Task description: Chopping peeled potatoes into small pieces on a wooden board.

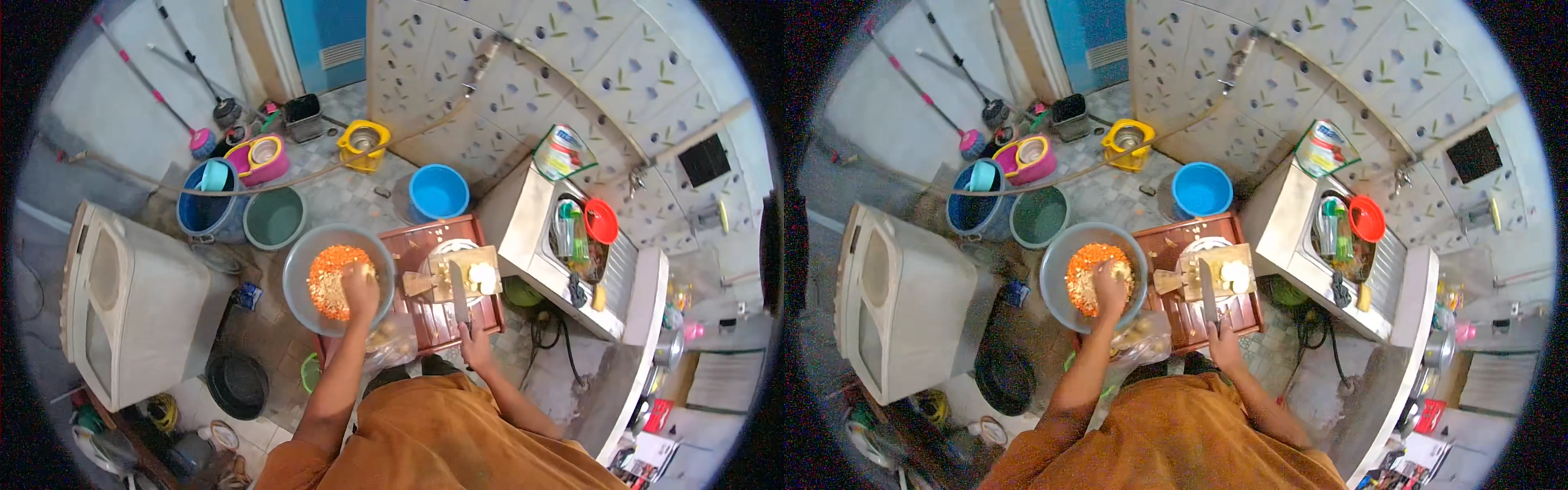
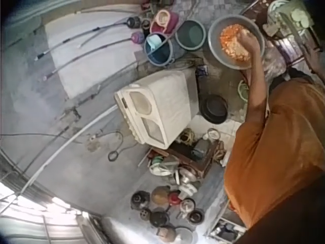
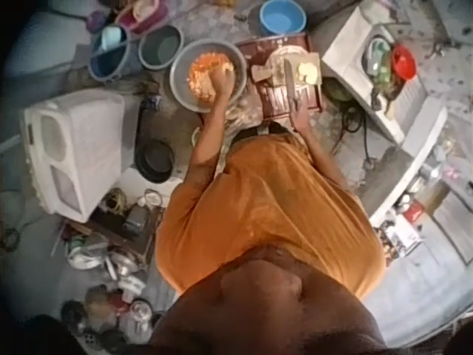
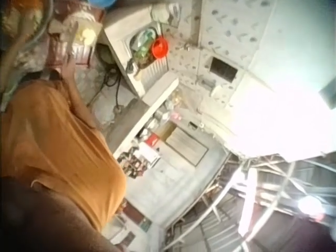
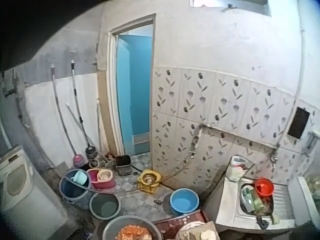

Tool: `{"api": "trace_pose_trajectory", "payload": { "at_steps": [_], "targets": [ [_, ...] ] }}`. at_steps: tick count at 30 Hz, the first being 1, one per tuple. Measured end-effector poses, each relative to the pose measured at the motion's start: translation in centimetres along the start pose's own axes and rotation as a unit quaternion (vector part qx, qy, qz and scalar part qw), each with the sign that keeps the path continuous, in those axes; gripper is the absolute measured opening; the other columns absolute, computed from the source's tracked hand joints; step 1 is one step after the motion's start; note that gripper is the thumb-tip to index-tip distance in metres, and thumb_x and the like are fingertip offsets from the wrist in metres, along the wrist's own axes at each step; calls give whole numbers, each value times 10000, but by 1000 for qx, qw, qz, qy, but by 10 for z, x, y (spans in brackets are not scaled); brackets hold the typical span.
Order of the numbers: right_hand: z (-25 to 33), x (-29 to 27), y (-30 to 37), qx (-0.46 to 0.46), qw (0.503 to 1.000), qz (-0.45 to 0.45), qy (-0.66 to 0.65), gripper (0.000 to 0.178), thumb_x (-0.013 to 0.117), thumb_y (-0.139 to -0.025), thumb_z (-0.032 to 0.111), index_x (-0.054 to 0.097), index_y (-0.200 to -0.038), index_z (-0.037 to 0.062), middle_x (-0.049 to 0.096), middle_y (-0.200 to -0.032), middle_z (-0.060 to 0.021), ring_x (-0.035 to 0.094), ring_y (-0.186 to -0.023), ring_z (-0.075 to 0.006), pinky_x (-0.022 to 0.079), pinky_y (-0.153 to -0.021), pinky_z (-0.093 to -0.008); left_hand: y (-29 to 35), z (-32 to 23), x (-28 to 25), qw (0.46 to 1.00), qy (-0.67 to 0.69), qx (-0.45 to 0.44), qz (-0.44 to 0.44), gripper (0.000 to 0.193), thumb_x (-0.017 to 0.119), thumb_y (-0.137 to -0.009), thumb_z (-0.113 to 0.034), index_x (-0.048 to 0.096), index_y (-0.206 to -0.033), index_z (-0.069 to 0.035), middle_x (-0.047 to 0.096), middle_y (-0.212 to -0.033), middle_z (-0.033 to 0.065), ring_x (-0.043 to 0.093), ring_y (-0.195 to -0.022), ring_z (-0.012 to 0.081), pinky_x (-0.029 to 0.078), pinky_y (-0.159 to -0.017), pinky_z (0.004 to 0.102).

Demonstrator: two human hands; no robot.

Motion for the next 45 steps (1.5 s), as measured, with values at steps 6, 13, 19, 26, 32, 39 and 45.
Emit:
{"api": "trace_pose_trajectory", "payload": {
  "at_steps": [6, 13, 19, 26, 32, 39, 45],
  "targets": [
    [-39, 8, 26, 51, 995, -83, 11, 333, 444, -979, 291, 482, -946, -37, 585, -750, -302, 581, -733, -486, 420, -605, -528, 15, -113, 86, 960, 61, 172, 214, 376, 537, -745, 44, 611, -1110, -3, 543, -1166, 198, 486, -1116, 379, 432, -926, 429],
    [-51, 34, 27, 98, 989, -76, -82, 356, 405, -988, 304, 462, -1029, -45, 581, -812, -342, 559, -814, -521, 420, -668, -550, 29, -131, 131, 937, -105, 231, 241, 379, 452, -857, -30, 532, -1226, 7, 485, -1222, 115, 434, -1202, 295, 400, -1009, 381],
    [-36, 46, 10, 53, 986, -99, -123, 282, 453, -976, 220, 469, -1026, -57, 586, -825, -327, 570, -818, -504, 435, -683, -515, 38, -123, 133, 938, -61, 169, 297, 317, 486, -853, -28, 577, -1151, 31, 511, -1188, 153, 487, -1133, 317, 423, -970, 388],
    [-33, 45, -13, 30, 986, -112, -121, 369, 456, -967, 278, 507, -1025, -83, 584, -883, -357, 571, -879, -512, 452, -758, -533, 61, -127, 129, 947, 30, 139, 288, 403, 562, -779, 32, 561, -1181, 47, 536, -1149, 198, 569, -985, 353, 472, -881, 389],
    [-40, 26, -20, 24, 993, -84, -83, 378, 472, -951, 279, 534, -1036, -84, 600, -915, -333, 576, -911, -495, 457, -797, -519, 67, -119, 129, 943, 66, 140, 293, 517, 622, -739, 59, 515, -1244, 22, 492, -1189, 200, 548, -1029, 349, 479, -880, 375],
    [-56, 3, -32, -27, 997, -48, -51, 376, 478, -936, 281, 529, -1179, -2, 619, -987, -279, 570, -972, -468, 439, -873, -493, 57, -120, 134, 957, 9, 109, 269, 515, 634, -731, 23, 505, -1229, 18, 465, -1179, 232, 491, -1105, 398, 424, -945, 422],
    [-59, 3, -32, -15, 998, -15, -54, 396, 508, -909, 280, 528, -1225, 41, 614, -1056, -263, 564, -998, -467, 402, -924, -534, 62, -115, 144, 966, -29, 114, 230, 395, 637, -738, 17, 563, -1126, 22, 519, -1097, 221, 521, -1036, 378, 432, -919, 409]
  ]
}}
Point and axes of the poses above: each hand's wrist, its own y-axis away from the middle knuckle, its own x-axis out of the palm, z = x × y, the point moved 9 cm from there along -y, towards the middle knuckle
